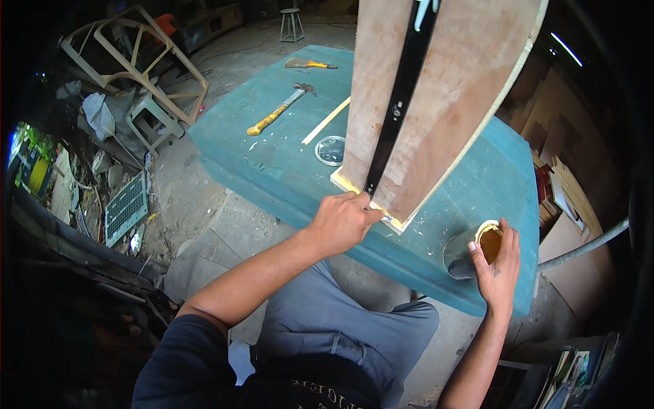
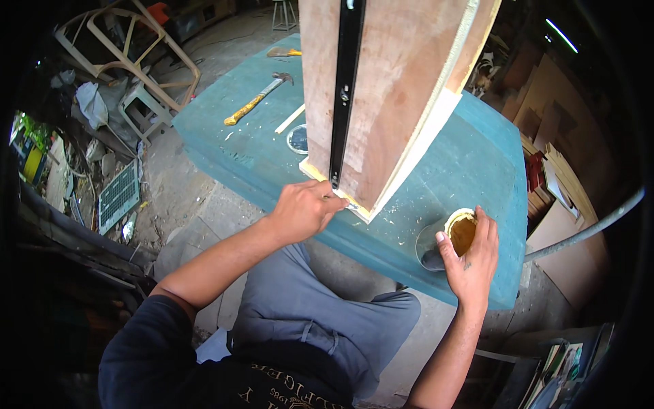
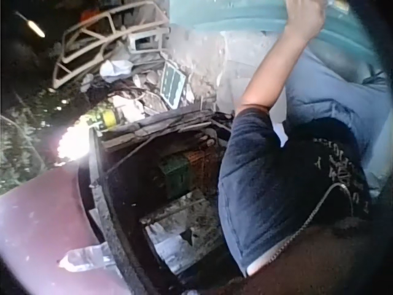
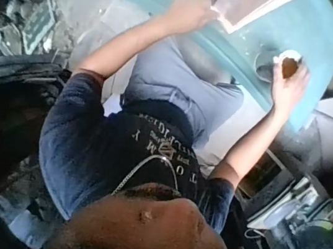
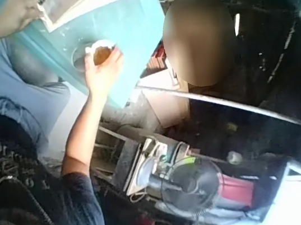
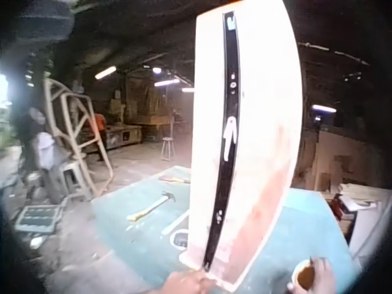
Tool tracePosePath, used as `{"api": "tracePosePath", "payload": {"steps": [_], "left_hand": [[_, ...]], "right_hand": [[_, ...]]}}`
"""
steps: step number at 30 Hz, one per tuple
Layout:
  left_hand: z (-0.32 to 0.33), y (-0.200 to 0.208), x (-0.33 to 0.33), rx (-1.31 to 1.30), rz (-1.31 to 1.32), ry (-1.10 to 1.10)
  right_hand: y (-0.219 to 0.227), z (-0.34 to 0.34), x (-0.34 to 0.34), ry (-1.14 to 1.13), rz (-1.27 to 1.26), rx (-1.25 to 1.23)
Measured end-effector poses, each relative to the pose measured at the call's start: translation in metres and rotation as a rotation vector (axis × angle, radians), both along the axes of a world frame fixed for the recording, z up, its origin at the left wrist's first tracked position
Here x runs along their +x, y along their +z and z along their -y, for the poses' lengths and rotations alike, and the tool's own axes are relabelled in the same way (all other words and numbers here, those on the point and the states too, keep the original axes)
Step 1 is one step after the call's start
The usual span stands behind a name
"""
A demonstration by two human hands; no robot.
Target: The person positions a wooden drawer box upright on the table, opens a can of adhesive paste, and applies the paste along the bottom edge of the drawer using a small stick and their fingers.
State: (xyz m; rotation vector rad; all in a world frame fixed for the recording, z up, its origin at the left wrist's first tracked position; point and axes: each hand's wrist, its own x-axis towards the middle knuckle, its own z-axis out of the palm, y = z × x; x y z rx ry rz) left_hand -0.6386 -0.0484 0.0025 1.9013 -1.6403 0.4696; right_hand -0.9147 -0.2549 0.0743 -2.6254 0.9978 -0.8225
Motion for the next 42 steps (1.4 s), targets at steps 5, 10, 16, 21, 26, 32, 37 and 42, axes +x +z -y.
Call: {"api": "tracePosePath", "payload": {"steps": [5, 10, 16, 21, 26, 32, 37, 42], "left_hand": [[-0.007, -0.01, 0.005, -0.021, 0.125, 0.098], [-0.013, -0.003, 0.014, -0.009, 0.137, 0.19], [-0.022, 0.015, 0.014, 0.073, -0.198, 0.155], [-0.014, 0.005, 0.016, 0.072, -0.256, 0.141], [-0.011, 0.002, 0.02, 0.124, -0.287, 0.115], [-0.006, -0.001, 0.027, 0.182, -0.203, 0.138], [-0.002, 0.003, 0.026, 0.123, -0.236, 0.092], [-0.003, -0.002, 0.023, 0.196, -0.186, 0.095]], "right_hand": [[-0.002, 0.0, -0.002, -0.009, 0.0, -0.006], [0.0, -0.001, -0.001, -0.005, 0.0, -0.019], [-0.003, 0.0, -0.002, -0.007, 0.001, -0.011], [0.001, -0.002, 0.001, -0.005, 0.002, -0.008], [-0.003, 0.0, -0.002, -0.013, 0.006, -0.005], [-0.001, 0.0, -0.001, -0.013, 0.003, -0.007], [-0.003, 0.0, -0.001, -0.01, 0.018, -0.011], [-0.001, 0.0, -0.001, -0.02, 0.009, 0.008]]}}
